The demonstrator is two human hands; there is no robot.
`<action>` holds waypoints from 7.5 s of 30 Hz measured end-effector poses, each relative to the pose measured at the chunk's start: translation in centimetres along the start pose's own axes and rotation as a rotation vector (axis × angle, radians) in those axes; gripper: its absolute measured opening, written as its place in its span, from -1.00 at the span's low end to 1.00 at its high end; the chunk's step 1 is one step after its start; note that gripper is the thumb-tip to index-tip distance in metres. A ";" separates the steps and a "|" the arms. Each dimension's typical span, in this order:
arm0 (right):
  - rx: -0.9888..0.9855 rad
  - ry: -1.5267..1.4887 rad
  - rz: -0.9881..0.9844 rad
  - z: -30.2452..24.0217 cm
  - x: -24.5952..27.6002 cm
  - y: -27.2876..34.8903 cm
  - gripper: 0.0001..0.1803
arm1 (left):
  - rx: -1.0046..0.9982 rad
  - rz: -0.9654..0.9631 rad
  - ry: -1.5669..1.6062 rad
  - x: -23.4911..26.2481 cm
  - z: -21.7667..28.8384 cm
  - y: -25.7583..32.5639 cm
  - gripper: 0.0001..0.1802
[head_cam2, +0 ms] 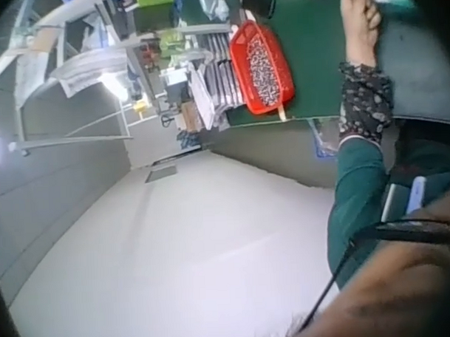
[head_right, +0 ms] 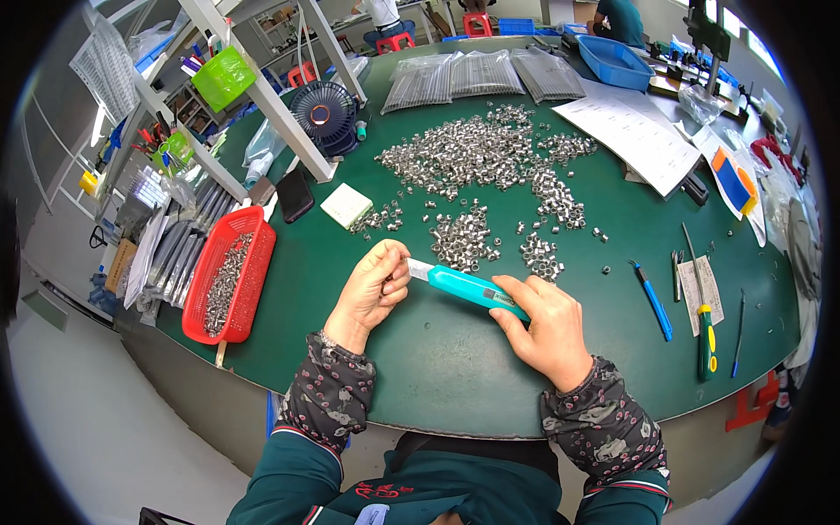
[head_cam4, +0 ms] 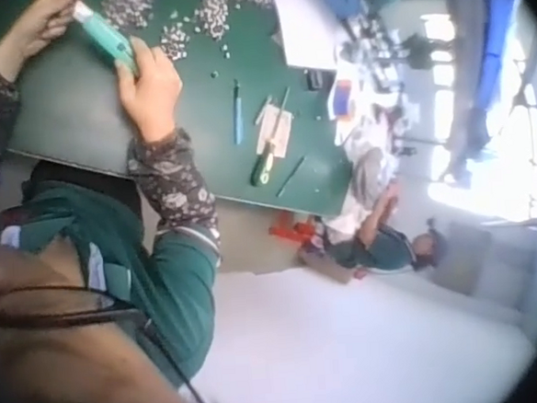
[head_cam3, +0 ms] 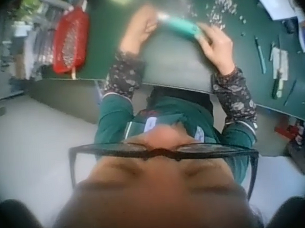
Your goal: The worker is using a utility knife to scrape or clean small metal components on a workbench.
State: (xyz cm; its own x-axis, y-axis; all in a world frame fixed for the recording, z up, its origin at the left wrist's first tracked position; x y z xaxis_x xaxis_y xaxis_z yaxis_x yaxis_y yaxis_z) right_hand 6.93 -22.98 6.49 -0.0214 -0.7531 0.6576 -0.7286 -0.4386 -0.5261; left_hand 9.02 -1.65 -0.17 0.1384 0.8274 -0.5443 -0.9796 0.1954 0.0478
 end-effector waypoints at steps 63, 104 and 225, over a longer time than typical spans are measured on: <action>0.079 0.019 0.162 -0.7 1.3 0.0 -0.63 | -0.060 0.151 -0.033 1.1 0.5 -0.1 -0.71; -0.132 -0.222 -0.177 1.2 -1.3 0.2 -0.66 | -0.078 0.049 -0.185 0.5 0.3 -0.1 -0.81; -0.233 -0.212 -0.174 2.9 -2.0 0.5 -0.66 | -0.023 0.017 -0.020 0.4 -0.2 -0.5 -0.90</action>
State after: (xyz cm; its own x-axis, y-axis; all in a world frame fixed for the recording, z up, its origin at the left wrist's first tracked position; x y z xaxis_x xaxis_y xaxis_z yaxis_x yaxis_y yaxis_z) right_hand 8.59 -23.05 3.37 0.2418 -0.7726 0.5871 -0.8457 -0.4644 -0.2629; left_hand 9.54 -1.56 -0.60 0.1244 0.8411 -0.5263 -0.9849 0.1690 0.0374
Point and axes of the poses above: each hand's wrist, its own y-axis away from the middle knuckle, its own x-axis out of the back of the hand, z = x × y, the point moved 8 cm from there along -y, towards the middle knuckle, and after that the axes turned 3 degrees about -z, right-handed, at the moved point
